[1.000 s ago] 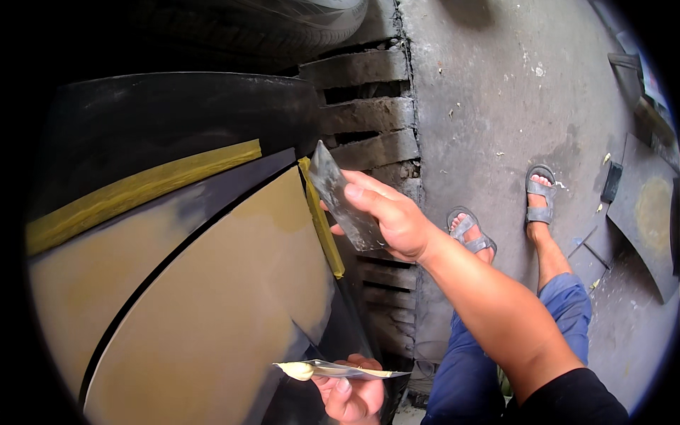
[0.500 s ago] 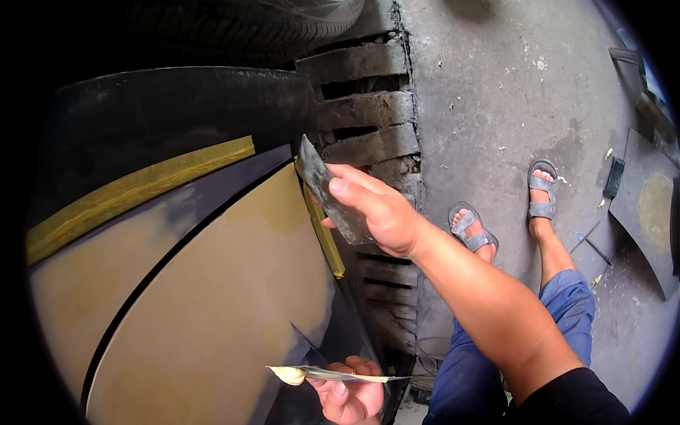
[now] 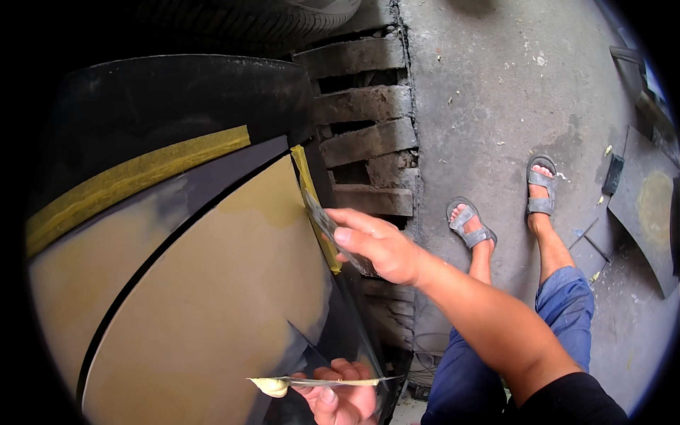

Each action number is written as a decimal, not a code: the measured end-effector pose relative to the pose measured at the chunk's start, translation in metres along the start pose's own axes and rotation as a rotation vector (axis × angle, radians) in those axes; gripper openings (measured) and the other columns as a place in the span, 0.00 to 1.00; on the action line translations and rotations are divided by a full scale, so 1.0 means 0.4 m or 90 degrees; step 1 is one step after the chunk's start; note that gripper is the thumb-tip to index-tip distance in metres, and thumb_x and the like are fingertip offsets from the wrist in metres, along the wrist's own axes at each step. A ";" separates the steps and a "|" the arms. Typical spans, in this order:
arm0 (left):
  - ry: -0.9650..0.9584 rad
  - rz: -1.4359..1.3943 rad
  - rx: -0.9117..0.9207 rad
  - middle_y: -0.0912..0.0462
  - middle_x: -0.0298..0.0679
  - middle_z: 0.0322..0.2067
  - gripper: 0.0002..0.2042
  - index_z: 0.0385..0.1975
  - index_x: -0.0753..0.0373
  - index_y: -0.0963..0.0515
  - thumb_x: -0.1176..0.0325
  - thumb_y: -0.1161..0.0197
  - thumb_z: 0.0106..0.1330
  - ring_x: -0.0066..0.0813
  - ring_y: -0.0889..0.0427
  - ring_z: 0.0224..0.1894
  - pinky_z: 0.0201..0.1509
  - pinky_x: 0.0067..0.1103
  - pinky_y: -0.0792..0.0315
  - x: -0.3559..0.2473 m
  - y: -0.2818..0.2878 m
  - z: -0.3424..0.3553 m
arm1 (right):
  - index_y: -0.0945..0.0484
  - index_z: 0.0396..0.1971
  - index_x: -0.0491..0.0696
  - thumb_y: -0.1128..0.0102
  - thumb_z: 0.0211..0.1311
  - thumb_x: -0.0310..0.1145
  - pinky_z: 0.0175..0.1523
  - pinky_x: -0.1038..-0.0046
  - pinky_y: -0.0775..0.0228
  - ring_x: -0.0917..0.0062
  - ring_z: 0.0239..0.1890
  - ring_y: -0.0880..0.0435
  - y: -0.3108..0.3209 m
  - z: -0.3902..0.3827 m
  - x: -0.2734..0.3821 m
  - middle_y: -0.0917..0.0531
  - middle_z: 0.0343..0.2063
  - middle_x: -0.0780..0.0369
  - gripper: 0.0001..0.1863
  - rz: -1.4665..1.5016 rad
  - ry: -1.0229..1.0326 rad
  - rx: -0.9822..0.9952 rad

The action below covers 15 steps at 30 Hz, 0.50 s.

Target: The person applies a yellow body filler to a car's side panel using a metal spreader. They repeatedly scoop filler from the spreader and smooth it onto the panel surface.

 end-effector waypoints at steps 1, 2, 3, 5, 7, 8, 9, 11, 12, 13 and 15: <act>-0.013 0.023 -0.016 0.20 0.36 0.45 0.23 0.60 0.50 0.33 0.75 0.48 0.64 0.28 0.26 0.37 0.37 0.24 0.31 -0.006 0.003 -0.001 | 0.36 0.63 0.46 0.53 0.69 0.47 0.53 0.72 0.34 0.79 0.51 0.28 -0.001 -0.007 -0.009 0.25 0.52 0.63 0.28 0.002 -0.007 0.002; -0.025 0.046 -0.031 0.20 0.36 0.45 0.23 0.60 0.50 0.33 0.75 0.49 0.64 0.28 0.25 0.37 0.38 0.25 0.30 -0.012 0.005 -0.001 | 0.36 0.63 0.47 0.53 0.69 0.47 0.54 0.72 0.34 0.79 0.51 0.28 -0.001 -0.013 -0.017 0.25 0.51 0.63 0.28 0.003 -0.014 0.003; -0.029 0.067 -0.035 0.21 0.37 0.46 0.23 0.60 0.52 0.33 0.76 0.49 0.63 0.30 0.25 0.40 0.42 0.27 0.29 -0.018 0.004 0.001 | 0.36 0.62 0.46 0.52 0.68 0.47 0.53 0.72 0.33 0.78 0.50 0.28 0.002 -0.019 -0.030 0.25 0.50 0.63 0.28 0.002 -0.030 0.004; -0.035 0.108 -0.043 0.23 0.39 0.49 0.24 0.60 0.55 0.34 0.77 0.49 0.63 0.33 0.24 0.46 0.50 0.31 0.27 -0.029 -0.002 0.010 | 0.35 0.62 0.46 0.52 0.68 0.47 0.52 0.71 0.31 0.79 0.50 0.28 0.010 -0.047 -0.031 0.25 0.49 0.63 0.28 -0.005 -0.064 0.013; -0.080 0.142 -0.094 0.26 0.41 0.53 0.24 0.60 0.59 0.36 0.78 0.49 0.62 0.36 0.26 0.52 0.58 0.34 0.31 -0.042 -0.020 0.026 | 0.33 0.61 0.45 0.47 0.66 0.45 0.52 0.70 0.30 0.76 0.53 0.29 0.012 -0.086 0.005 0.26 0.52 0.61 0.28 0.014 -0.050 0.025; -0.105 0.158 -0.121 0.27 0.42 0.54 0.24 0.61 0.61 0.37 0.79 0.49 0.62 0.38 0.27 0.55 0.62 0.35 0.33 -0.050 -0.028 0.034 | 0.32 0.60 0.45 0.45 0.64 0.44 0.54 0.70 0.31 0.74 0.55 0.29 -0.010 -0.114 0.054 0.27 0.53 0.59 0.28 0.007 0.018 0.070; -0.096 0.171 -0.119 0.31 0.44 0.58 0.25 0.61 0.64 0.40 0.78 0.48 0.63 0.38 0.30 0.59 0.66 0.34 0.37 -0.046 -0.039 0.044 | 0.31 0.59 0.45 0.43 0.63 0.43 0.55 0.69 0.32 0.72 0.56 0.30 -0.033 -0.152 0.104 0.28 0.54 0.58 0.28 0.002 0.086 0.113; -0.096 0.191 -0.124 0.31 0.44 0.58 0.25 0.62 0.64 0.40 0.77 0.47 0.63 0.37 0.30 0.59 0.66 0.34 0.37 -0.045 -0.051 0.056 | 0.27 0.56 0.43 0.38 0.59 0.40 0.58 0.66 0.34 0.66 0.60 0.32 -0.104 -0.215 0.168 0.30 0.57 0.54 0.27 0.005 0.174 0.234; -0.095 0.199 -0.123 0.31 0.44 0.58 0.25 0.62 0.64 0.40 0.77 0.47 0.64 0.37 0.30 0.59 0.66 0.34 0.37 -0.046 -0.062 0.060 | 0.25 0.54 0.42 0.34 0.57 0.38 0.60 0.63 0.36 0.61 0.62 0.33 -0.137 -0.245 0.193 0.31 0.58 0.51 0.26 0.010 0.198 0.305; -0.105 0.224 -0.160 0.31 0.44 0.58 0.25 0.62 0.64 0.40 0.76 0.46 0.64 0.36 0.30 0.59 0.66 0.34 0.37 -0.059 -0.061 0.060 | 0.22 0.51 0.45 0.34 0.55 0.39 0.63 0.64 0.41 0.61 0.60 0.32 -0.117 -0.248 0.191 0.31 0.58 0.53 0.24 -0.186 0.188 0.285; -0.137 0.224 -0.153 0.30 0.42 0.57 0.24 0.61 0.64 0.39 0.76 0.46 0.64 0.35 0.30 0.58 0.65 0.32 0.37 -0.082 -0.080 0.061 | 0.22 0.51 0.45 0.35 0.56 0.41 0.64 0.62 0.41 0.60 0.60 0.31 -0.050 -0.229 0.111 0.30 0.58 0.54 0.24 -0.399 0.163 0.227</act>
Point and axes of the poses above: each hand's wrist, its own z-axis towards the middle knuckle, its own y-axis out of the back of the hand, x = y × z, the point moved 10 cm from there along z, towards the middle knuckle
